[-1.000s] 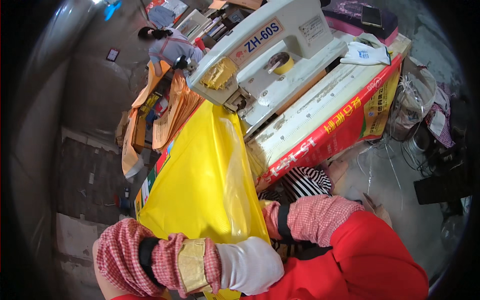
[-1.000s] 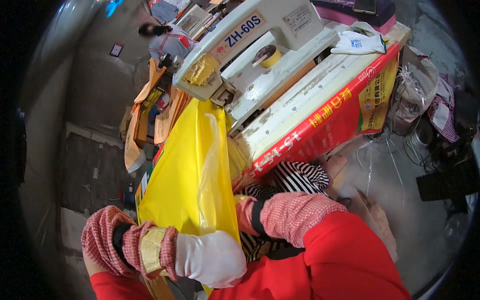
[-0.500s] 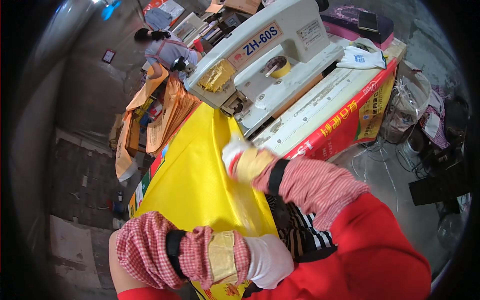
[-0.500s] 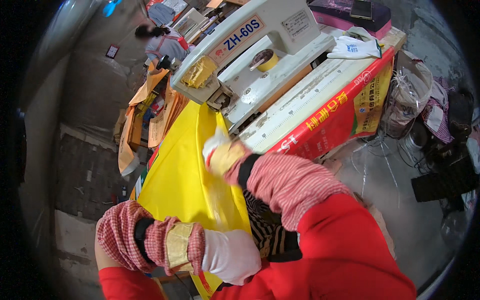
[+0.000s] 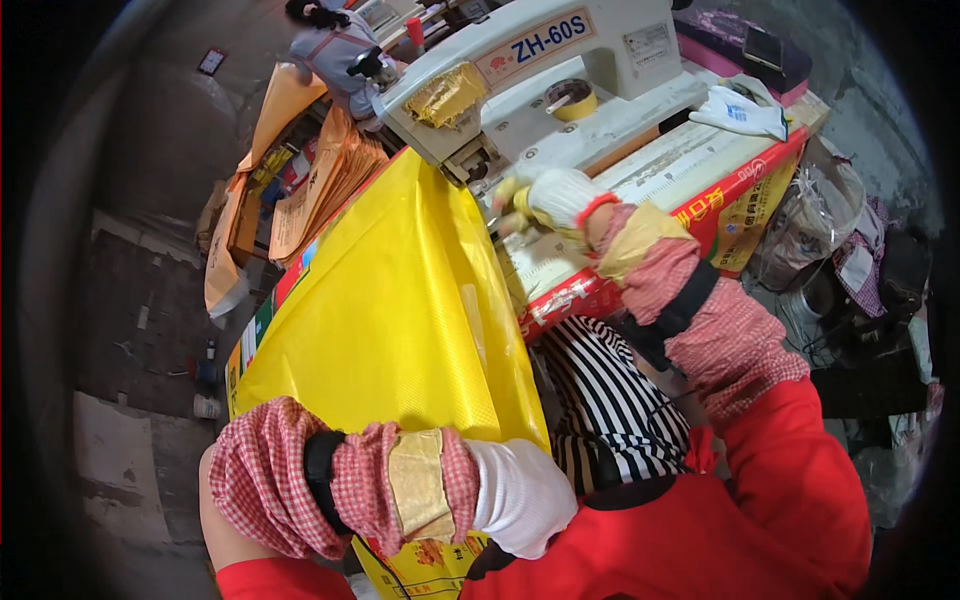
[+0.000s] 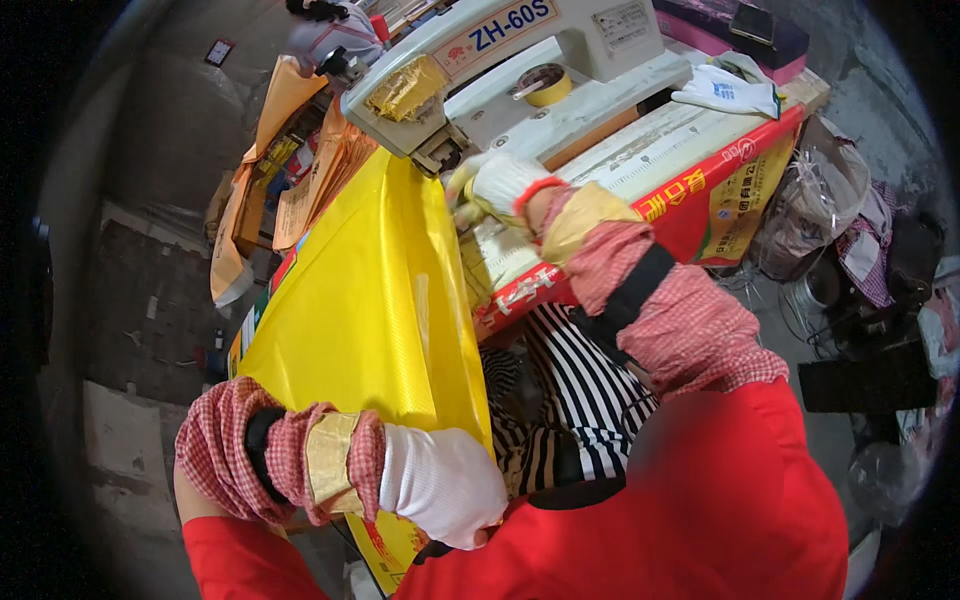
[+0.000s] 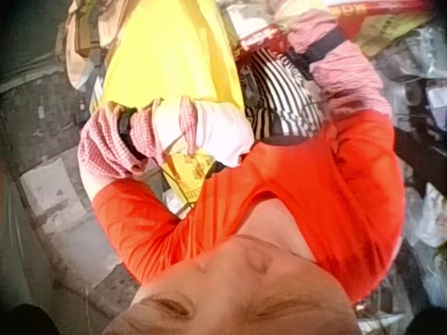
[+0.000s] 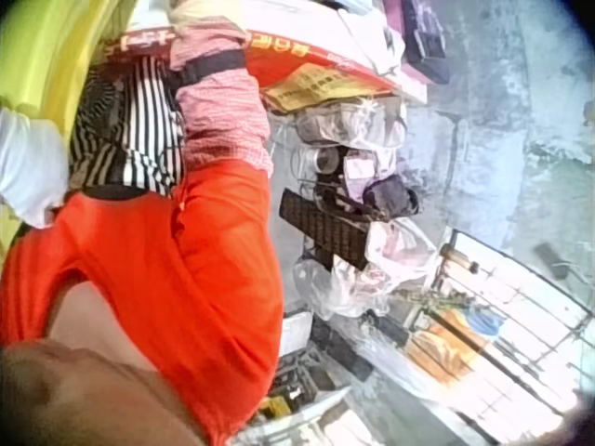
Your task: Inserting plastic liners into woven yellow industrial bags and sewing the top edges using an industrial sewing machine.
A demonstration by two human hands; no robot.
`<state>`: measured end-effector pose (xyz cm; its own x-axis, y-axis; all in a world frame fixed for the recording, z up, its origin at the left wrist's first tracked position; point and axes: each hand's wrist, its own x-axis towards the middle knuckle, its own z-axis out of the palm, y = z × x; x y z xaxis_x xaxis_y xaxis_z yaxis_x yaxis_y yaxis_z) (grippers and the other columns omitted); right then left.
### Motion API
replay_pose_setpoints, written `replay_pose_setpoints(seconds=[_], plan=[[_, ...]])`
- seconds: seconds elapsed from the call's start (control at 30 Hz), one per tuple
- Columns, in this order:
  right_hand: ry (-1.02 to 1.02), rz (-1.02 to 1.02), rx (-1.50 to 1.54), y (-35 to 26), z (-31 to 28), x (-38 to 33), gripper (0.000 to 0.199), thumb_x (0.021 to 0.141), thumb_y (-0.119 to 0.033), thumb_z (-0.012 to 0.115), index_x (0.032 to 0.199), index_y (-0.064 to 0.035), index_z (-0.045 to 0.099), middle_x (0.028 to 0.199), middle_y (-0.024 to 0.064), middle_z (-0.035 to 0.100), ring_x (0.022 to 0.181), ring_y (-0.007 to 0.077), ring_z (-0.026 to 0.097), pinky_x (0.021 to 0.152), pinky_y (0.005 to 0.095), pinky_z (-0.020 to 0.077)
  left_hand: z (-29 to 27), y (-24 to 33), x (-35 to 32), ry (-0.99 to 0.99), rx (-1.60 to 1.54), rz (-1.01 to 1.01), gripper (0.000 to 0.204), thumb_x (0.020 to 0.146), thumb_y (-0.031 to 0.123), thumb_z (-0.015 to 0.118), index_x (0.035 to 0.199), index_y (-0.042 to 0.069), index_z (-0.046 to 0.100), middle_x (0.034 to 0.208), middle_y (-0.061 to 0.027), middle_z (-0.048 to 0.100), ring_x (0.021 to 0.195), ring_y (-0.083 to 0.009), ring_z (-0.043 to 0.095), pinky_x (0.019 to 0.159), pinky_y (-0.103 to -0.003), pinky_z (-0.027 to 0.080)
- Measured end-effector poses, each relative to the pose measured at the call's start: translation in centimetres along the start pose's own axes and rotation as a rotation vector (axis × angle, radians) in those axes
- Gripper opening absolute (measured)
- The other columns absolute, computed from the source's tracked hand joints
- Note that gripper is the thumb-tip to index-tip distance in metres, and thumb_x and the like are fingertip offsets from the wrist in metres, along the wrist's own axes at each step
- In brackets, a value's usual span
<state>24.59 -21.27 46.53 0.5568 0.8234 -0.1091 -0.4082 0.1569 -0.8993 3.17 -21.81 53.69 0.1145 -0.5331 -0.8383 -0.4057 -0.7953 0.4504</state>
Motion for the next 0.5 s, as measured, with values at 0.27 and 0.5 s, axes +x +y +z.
replay_pose_setpoints(seconds=[0.27,0.5], plan=[[0.117,-0.118,-1.709,5.2,6.2,0.2,0.038,0.072,-0.019,0.054,0.102,0.0040,0.057,0.082,0.0176,0.064,0.078,0.0277,0.063,0.062,0.0391,0.0494,-1.3,1.1,0.7,-0.077,0.072,0.012,0.025,0.066,0.027,0.057,0.071,0.004,0.066,0.070,-0.0136,0.062,0.068,-0.0343,0.059,0.060,-0.041,0.047],[0.522,-0.303,-1.825,10.6,4.8,4.5,0.030,0.073,-0.014,0.054,0.099,-0.0004,0.060,0.074,0.0090,0.064,0.068,0.0223,0.061,0.052,0.0356,0.0459,-3.9,2.1,0.8,-0.081,0.071,0.037,0.023,0.065,0.023,0.058,0.072,0.003,0.066,0.070,-0.0141,0.062,0.070,-0.0344,0.060,0.061,-0.041,0.048]])
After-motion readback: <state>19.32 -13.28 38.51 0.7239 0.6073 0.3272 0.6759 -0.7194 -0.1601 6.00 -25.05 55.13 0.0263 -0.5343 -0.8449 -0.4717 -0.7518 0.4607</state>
